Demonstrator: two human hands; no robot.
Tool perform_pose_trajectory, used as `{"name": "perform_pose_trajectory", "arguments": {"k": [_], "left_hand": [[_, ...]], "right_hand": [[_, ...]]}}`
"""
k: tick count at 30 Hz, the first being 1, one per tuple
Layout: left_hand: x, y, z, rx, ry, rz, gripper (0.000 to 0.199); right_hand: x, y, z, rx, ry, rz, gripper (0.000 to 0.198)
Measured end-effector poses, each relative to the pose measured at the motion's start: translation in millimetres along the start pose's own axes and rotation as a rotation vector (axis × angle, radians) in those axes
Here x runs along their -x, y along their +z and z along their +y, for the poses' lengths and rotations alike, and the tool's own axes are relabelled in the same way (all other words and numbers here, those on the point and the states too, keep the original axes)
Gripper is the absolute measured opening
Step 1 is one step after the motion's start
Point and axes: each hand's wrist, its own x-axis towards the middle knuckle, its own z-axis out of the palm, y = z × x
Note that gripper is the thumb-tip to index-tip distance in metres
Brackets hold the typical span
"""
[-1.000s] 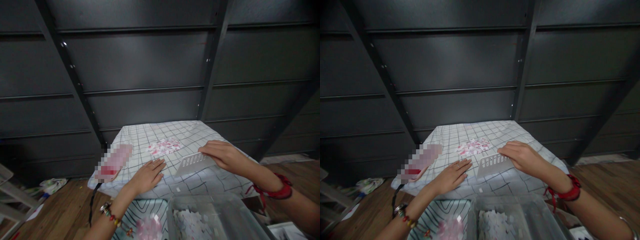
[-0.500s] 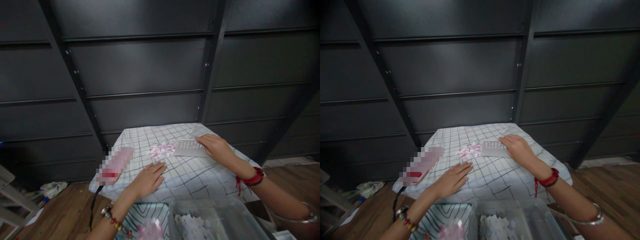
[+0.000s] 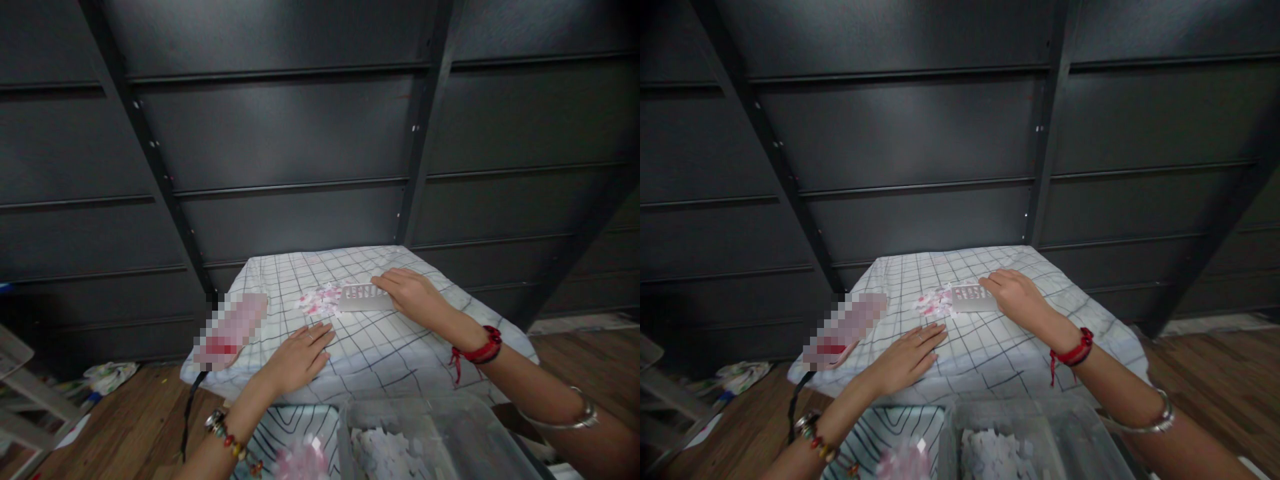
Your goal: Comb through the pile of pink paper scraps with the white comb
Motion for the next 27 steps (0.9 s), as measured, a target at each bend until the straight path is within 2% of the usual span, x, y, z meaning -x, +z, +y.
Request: {"name": "perform_pose_trajectory", "arguments": {"k": [7, 14, 21, 27], "left_hand": [[0, 1, 1, -0.021, -0.005, -0.002, 0.043], [0, 1, 0, -0.017, 0.001, 0.002, 0.043], [0, 0, 1, -0.013, -0.006, -0.005, 0.042], [1, 0, 1, 0.003, -0.005, 0.015, 0.042]], "right_hand": [[0, -7, -1, 0.002, 0.01, 0.048, 0.034], [-1, -1, -5, -0.003, 0.003, -0.003, 0.035], [4, -2, -2, -0.026, 0.034, 0.049, 0.036], [11, 1, -4, -0.104, 0.033, 0.014, 0.037]]}}
